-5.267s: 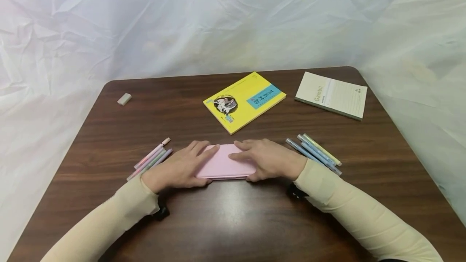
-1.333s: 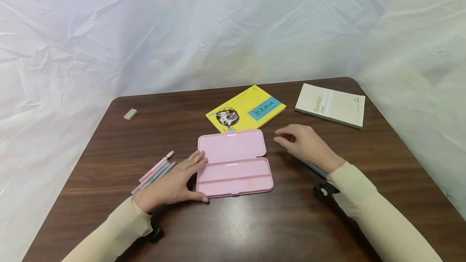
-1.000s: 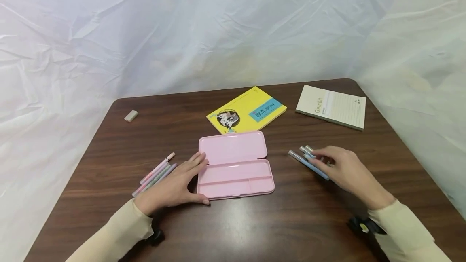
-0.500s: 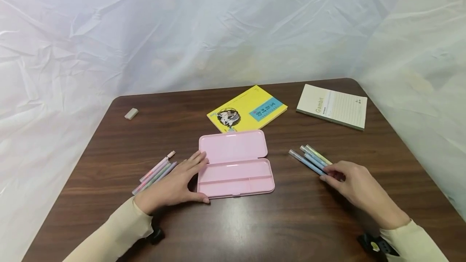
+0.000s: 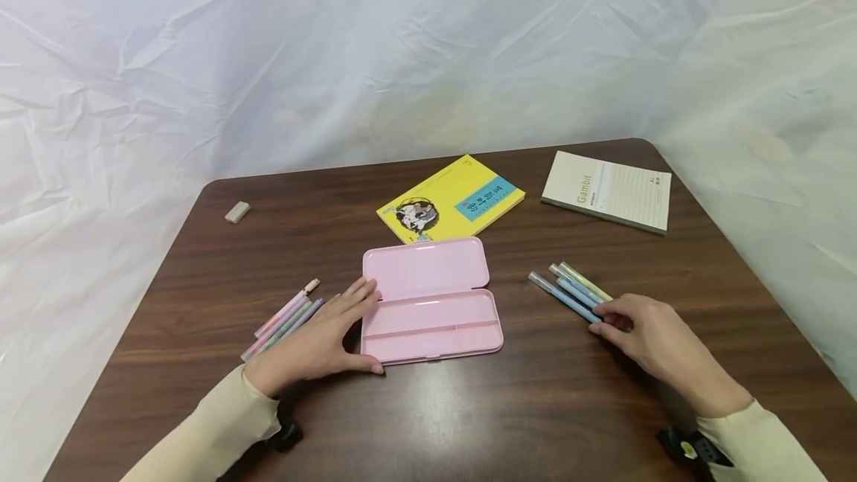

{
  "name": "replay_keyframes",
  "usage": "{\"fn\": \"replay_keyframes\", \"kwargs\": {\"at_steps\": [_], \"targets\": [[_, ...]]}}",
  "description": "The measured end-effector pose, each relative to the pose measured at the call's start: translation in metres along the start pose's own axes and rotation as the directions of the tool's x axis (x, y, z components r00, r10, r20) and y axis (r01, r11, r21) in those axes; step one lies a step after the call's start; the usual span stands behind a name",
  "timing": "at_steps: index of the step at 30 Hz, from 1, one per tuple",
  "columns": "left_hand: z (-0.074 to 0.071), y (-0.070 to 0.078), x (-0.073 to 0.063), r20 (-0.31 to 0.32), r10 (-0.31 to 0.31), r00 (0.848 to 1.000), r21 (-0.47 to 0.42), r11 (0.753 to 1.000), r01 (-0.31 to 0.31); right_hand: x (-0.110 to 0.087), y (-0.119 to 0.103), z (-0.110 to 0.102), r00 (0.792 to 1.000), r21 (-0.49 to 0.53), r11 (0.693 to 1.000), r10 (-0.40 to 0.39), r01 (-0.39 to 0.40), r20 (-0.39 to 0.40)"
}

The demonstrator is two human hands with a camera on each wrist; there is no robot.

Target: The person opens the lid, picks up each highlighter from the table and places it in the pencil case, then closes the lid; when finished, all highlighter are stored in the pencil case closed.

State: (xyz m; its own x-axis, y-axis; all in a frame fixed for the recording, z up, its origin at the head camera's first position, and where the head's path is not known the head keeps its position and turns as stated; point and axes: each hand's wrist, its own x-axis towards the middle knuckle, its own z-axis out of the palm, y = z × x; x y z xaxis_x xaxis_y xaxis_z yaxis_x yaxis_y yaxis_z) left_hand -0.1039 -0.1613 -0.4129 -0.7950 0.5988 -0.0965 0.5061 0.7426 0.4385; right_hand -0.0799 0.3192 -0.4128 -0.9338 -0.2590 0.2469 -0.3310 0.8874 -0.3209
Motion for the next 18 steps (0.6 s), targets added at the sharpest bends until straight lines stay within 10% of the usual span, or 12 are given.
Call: {"fn": "replay_keyframes", "kwargs": {"at_steps": [18], "targets": [[0.0021,-0.0019,-0.0001,0.000,-0.012,1.000,0.002,1.000,0.012,0.0021,-0.0018,0.0034,0.997,-0.056,0.995,-0.080,0.079,-0.010]]}}
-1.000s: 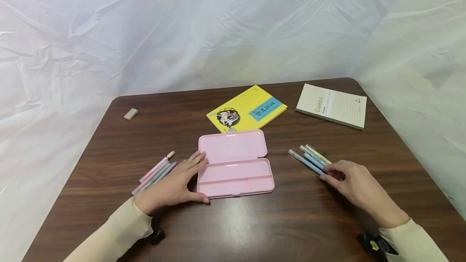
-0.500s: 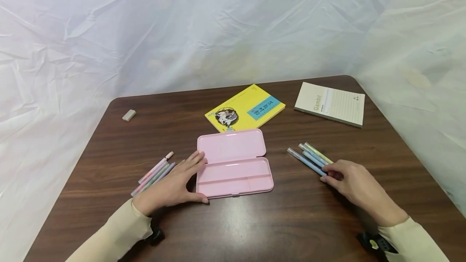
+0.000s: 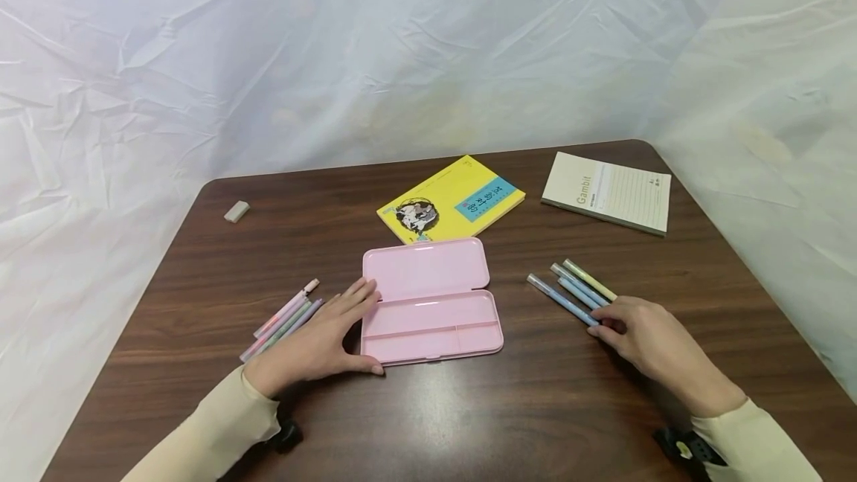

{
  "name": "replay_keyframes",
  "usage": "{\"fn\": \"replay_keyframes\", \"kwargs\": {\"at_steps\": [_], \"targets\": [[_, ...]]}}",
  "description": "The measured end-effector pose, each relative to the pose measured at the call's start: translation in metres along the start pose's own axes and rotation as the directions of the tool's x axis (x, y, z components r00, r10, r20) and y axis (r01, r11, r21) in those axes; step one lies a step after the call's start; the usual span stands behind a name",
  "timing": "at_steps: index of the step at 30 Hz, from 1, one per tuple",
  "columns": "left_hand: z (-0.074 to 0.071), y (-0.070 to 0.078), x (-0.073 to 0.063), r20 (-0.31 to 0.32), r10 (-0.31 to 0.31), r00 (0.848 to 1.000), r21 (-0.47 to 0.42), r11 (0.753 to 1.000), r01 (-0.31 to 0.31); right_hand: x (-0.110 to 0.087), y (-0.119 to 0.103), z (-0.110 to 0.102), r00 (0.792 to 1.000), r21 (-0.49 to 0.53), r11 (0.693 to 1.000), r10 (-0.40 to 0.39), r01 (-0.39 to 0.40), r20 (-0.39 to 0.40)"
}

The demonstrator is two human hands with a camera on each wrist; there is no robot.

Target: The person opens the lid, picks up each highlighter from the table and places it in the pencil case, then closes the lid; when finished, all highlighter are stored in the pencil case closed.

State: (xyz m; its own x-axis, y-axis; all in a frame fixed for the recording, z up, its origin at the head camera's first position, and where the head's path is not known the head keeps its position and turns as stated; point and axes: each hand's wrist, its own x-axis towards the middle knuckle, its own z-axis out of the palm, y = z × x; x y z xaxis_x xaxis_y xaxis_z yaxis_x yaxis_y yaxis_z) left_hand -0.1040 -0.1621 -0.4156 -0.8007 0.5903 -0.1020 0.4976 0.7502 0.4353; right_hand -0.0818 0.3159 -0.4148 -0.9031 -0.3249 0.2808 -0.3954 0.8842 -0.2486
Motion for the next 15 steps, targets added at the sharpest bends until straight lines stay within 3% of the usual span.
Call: {"fn": "replay_keyframes", "kwargs": {"at_steps": [8,15], "targets": [[-0.0001,-0.0004,0.0003,0.011,-0.012,1.000,-0.004,1.000,0.012,-0.0007,-0.0022,0.0013,0.999,0.022,0.999,0.023,-0.024,0.030],[0.0000,-0.0001,-0.0004,0.009,-0.011,1.000,-0.018,1.000,0.012,0.0011,-0.0053,-0.0031,0.998,0.019,0.998,0.067,-0.067,-0.016]]}}
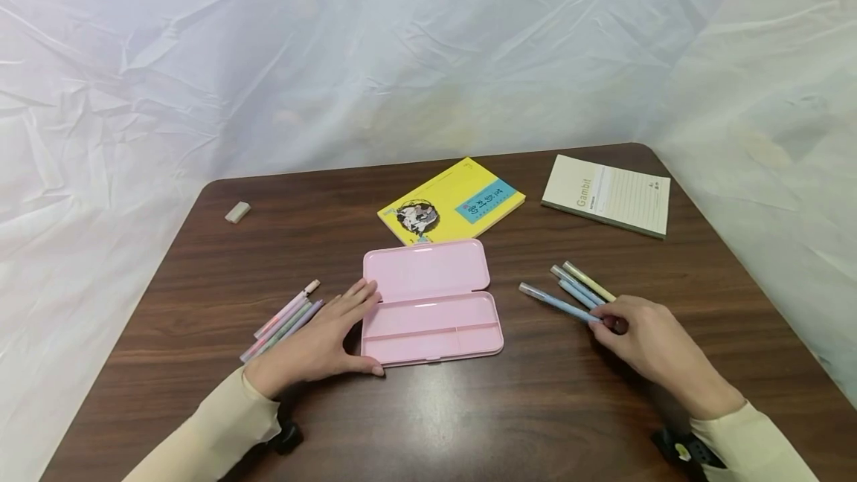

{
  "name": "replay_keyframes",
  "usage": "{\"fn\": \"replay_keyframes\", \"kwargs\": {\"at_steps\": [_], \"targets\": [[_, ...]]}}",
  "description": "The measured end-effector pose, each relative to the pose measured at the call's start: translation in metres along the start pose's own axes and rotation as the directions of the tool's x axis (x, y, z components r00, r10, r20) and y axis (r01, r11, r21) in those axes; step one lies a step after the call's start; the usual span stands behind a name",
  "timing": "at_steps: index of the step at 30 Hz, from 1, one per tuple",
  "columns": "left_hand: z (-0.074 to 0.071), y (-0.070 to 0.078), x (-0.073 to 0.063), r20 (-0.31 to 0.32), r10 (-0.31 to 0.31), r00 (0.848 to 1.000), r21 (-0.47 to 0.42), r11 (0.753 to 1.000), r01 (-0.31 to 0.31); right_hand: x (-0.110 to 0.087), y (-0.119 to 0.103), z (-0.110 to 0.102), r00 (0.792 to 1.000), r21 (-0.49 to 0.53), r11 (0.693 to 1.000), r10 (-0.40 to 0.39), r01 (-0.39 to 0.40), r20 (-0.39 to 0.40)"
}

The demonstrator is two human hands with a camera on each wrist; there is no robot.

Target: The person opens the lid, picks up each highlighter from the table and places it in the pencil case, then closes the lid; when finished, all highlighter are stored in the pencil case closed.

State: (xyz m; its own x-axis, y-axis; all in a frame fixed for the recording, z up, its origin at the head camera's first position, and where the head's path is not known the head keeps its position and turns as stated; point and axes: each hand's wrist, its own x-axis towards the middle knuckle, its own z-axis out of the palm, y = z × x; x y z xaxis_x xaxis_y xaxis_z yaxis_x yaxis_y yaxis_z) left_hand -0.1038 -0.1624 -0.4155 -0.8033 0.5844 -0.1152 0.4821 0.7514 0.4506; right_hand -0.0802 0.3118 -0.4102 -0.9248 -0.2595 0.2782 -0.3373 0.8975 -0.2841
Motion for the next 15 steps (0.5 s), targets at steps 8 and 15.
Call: {"fn": "replay_keyframes", "kwargs": {"at_steps": [8,15], "targets": [[-0.001,0.002,0.000,-0.007,0.008,1.000,-0.006,1.000,-0.008,0.009,-0.007,-0.008,0.993,0.075,0.996,-0.044,0.052,-0.111],[0.000,0.003,0.000,0.004,-0.009,1.000,0.004,1.000,0.009,0.032,-0.026,-0.013,0.978,0.134,0.983,-0.098,0.124,-0.184]]}}
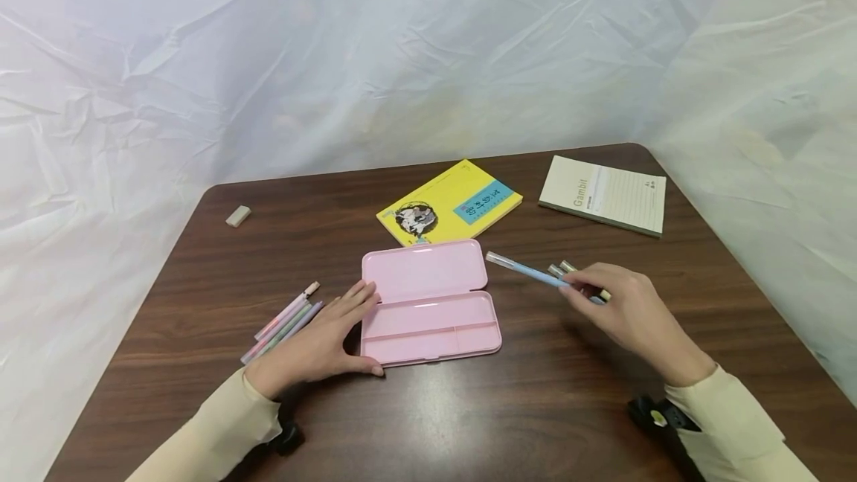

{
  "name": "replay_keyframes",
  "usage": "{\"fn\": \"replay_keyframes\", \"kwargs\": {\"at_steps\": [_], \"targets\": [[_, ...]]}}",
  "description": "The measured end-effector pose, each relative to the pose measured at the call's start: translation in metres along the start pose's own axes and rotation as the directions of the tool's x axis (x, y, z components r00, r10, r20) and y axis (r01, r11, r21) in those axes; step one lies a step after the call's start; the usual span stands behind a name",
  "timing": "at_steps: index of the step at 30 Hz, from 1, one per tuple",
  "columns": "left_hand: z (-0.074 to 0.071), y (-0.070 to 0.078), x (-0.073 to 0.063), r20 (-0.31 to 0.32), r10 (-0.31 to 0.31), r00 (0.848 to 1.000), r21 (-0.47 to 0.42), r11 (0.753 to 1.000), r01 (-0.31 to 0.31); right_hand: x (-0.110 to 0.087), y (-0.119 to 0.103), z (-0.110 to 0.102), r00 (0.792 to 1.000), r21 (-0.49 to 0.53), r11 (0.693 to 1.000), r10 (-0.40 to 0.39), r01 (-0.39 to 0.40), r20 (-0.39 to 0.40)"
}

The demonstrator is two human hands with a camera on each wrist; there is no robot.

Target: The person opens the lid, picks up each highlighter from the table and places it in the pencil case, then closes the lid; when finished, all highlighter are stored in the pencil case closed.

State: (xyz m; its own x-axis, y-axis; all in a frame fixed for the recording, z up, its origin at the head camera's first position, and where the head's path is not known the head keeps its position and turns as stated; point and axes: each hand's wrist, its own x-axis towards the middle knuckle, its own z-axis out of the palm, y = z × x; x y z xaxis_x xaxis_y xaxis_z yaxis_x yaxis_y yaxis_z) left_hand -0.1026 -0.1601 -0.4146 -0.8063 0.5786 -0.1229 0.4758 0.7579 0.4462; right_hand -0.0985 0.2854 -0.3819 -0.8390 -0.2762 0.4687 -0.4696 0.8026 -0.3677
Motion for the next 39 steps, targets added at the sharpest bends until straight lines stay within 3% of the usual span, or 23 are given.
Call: {"fn": "replay_keyframes", "kwargs": {"at_steps": [10,17,21,28,34,39], "targets": [[-0.001,0.000,0.002,0.013,-0.003,1.000,-0.011,1.000,0.004,0.032,-0.026,0.018,0.995,0.142,0.988,-0.071,0.059,0.077],[-0.001,0.001,0.002,0.010,-0.009,1.000,-0.017,1.000,0.009,0.043,-0.042,0.037,0.975,0.247,0.964,-0.143,0.098,0.172],[-0.001,0.001,0.001,0.011,-0.015,1.000,-0.015,1.000,0.015,0.046,-0.051,0.047,0.956,0.302,0.949,-0.169,0.091,0.242],[-0.004,0.003,0.001,0.028,-0.046,0.999,-0.022,0.999,0.046,0.055,-0.063,0.063,0.904,0.369,0.924,-0.236,0.096,0.356],[-0.005,0.002,0.001,0.023,-0.048,0.999,-0.014,0.999,0.048,0.062,-0.069,0.077,0.868,0.371,0.920,-0.282,0.124,0.410],[-0.004,0.002,0.001,0.024,-0.034,0.999,-0.012,0.999,0.034,0.065,-0.075,0.087,0.843,0.373,0.922,-0.279,0.101,0.460]]}}
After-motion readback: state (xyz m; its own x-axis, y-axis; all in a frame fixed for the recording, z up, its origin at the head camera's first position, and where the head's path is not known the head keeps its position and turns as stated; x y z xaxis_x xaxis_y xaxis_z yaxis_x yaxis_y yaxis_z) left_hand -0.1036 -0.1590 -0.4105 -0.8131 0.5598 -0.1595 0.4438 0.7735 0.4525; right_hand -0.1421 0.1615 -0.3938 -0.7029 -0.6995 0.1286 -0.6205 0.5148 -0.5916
